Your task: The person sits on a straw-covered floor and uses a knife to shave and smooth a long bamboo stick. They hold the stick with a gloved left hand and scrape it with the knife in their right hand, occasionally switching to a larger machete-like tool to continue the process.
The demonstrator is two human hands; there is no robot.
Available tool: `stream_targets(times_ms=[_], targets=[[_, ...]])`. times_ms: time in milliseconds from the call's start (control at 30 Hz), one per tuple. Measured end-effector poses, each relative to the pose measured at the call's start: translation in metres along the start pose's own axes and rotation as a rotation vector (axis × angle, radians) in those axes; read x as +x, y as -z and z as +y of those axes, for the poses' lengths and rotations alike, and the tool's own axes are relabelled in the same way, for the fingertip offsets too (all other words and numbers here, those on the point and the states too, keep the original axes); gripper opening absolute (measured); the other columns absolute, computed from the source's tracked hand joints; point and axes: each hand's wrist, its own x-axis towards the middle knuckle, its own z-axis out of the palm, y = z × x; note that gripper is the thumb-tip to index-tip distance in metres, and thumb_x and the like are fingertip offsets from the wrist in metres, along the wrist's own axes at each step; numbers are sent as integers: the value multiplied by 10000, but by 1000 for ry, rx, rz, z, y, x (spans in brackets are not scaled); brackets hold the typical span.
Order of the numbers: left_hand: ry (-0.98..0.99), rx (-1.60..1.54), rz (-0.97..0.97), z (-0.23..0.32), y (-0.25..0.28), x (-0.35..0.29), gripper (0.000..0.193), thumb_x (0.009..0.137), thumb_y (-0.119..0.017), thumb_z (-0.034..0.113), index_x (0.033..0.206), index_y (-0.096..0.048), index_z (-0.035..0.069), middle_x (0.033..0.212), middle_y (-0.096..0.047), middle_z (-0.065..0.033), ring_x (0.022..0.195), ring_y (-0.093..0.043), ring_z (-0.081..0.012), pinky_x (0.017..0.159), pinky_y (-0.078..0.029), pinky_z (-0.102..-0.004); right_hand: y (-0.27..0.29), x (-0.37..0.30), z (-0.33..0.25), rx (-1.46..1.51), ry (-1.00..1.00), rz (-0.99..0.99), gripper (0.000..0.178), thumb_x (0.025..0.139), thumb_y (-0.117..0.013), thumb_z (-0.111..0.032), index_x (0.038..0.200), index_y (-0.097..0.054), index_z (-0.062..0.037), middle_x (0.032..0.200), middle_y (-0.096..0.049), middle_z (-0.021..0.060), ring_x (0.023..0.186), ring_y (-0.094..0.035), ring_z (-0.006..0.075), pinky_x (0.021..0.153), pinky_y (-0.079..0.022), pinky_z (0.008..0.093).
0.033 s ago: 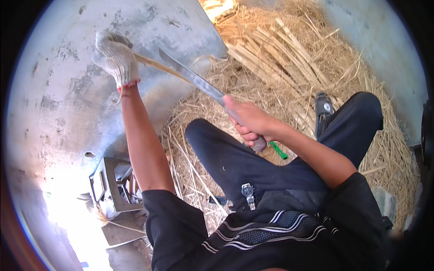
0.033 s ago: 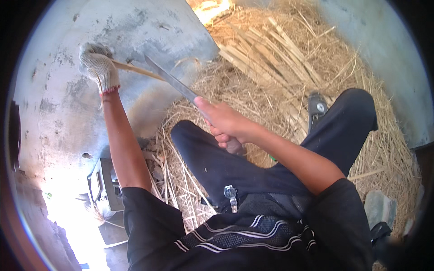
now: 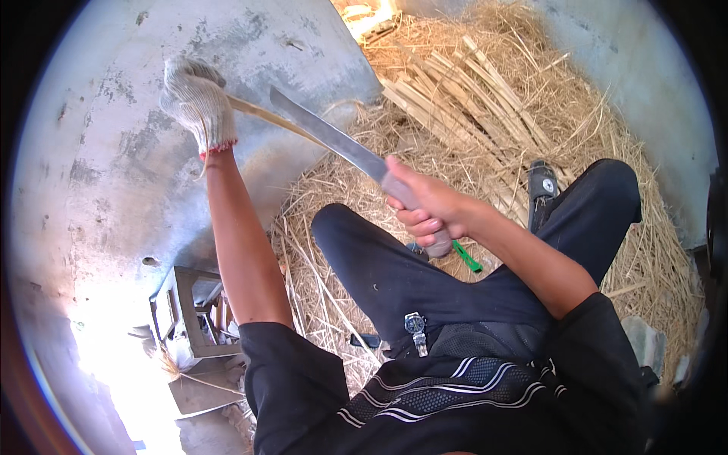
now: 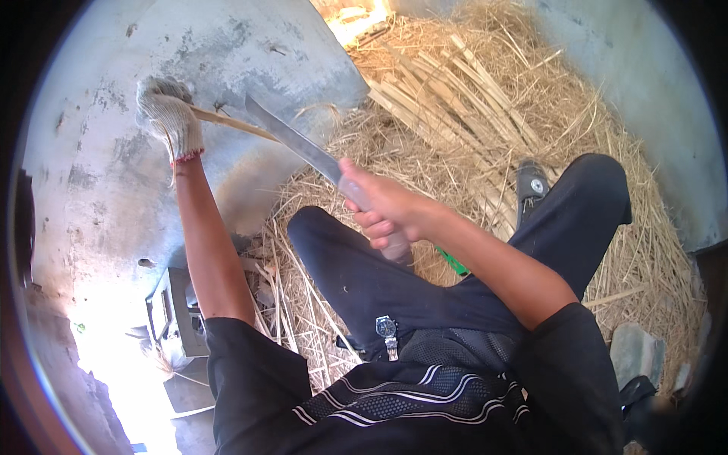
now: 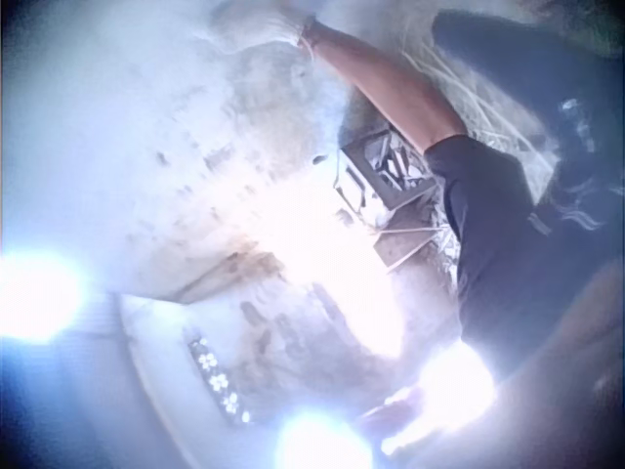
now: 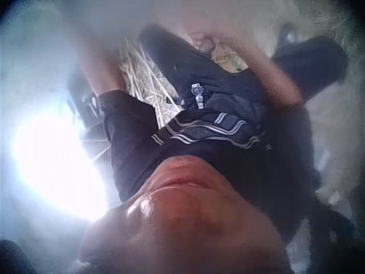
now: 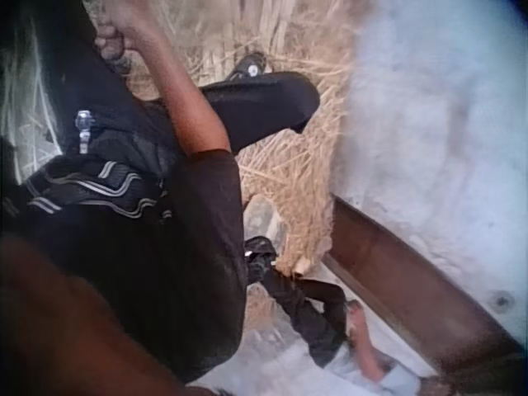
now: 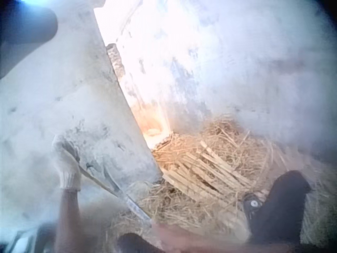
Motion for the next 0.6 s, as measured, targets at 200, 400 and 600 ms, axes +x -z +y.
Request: stream_targets(times_ms=[200,400,600], targets=[[-138,293,-8,-13,-2,-1,289,908,-419,141,624,-414,91,562,-434,-33,475,-431,-148,470,-387,-312,-34,-26,-16,-171,223,119,575,964,-423,-628,748,-407,-96,490,-401,-42,321,-360,48,308,-375,231],[-207,407,-18,-1,4,-12,288,933,-402,165,663,-442,72,578,-462,-45,491,-476,-151,471,-414,-319,-43,-5,-1,-740,682,433,662,972,-481,-563,659,-518,20,512,-508,106,514,-600,241,514,-455,403],[-151,257,-43,-12,9,-8,283,929,-407,166,658,-431,89,571,-441,-37,466,-415,-146,456,-383,-310,-1,15,42,-732,245,426,714,968,-406,-628,616,-512,-15,549,-564,108,411,-545,212,444,-432,383]])
